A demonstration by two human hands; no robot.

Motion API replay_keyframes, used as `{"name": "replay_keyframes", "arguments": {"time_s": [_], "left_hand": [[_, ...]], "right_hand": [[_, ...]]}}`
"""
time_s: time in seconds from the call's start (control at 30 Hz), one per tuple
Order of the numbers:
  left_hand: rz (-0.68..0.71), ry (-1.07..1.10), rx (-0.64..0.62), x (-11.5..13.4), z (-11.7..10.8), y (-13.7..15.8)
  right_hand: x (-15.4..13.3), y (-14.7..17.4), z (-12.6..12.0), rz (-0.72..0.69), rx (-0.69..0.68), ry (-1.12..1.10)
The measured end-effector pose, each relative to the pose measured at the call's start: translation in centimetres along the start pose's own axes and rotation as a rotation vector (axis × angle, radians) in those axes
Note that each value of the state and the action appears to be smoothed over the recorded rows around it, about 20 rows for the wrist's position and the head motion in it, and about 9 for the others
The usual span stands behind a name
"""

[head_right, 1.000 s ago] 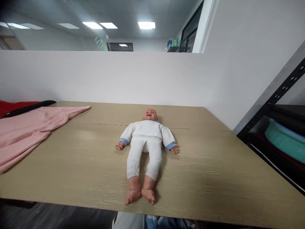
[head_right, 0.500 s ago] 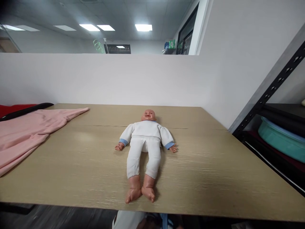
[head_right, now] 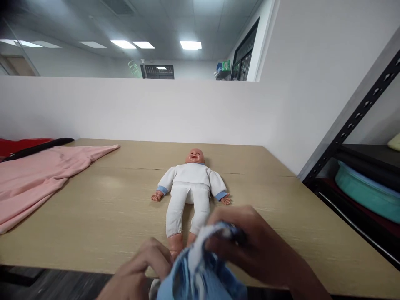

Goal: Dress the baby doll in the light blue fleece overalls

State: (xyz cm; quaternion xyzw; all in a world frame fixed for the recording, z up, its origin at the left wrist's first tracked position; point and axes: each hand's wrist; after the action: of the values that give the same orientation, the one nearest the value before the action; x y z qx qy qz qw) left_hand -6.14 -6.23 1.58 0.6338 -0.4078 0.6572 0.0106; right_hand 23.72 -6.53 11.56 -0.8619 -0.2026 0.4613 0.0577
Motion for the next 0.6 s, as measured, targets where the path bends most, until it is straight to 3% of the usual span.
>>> {"name": "replay_keyframes", "arguments": {"time_s": [0.07, 0.17, 0.27, 0.43, 0.53, 0.6], "left_hand": [[0.062, 0.087, 0.091, 0.9, -1.3, -1.7], [0.079, 0.118, 0.297, 2.0, -3.3, -3.6], [0.2, 0.022, 0.337, 2.4, -5.0, -4.6], [0.389, -0.01, 0.207, 2.1, -6.6, -6.3], [0.445, -0.197, 0.345, 1.2, -7.8, -9.1], [0.373, -0.342, 0.424, 0.3, -8.9, -11.7]], "right_hand": [[-1.9, -3.9, -0.9, -0.069, 0.019, -0.024], [-2.9, -8.2, -1.6, -0.082, 0.16, -0.067], [-2.5, -10.9, -1.5, -0.081, 0.213, -0.165], [-2.0, -13.9, -0.5, -0.169, 0.142, -0.208], [-1.9, -15.4, -0.6, -0.226, 0.048, -0.165], [-1.4, -16.1, -1.1, -0.264, 0.0, -0.135]]}}
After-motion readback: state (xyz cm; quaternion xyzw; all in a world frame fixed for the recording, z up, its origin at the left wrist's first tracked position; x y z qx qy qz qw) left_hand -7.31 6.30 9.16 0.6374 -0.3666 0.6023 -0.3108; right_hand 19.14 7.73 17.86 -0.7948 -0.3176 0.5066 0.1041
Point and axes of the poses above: each hand's wrist, its own y-axis away from the middle knuckle, its own z-axis out of the palm, x = y × z, and after that the axes turned 9 degrees about x, right-handed
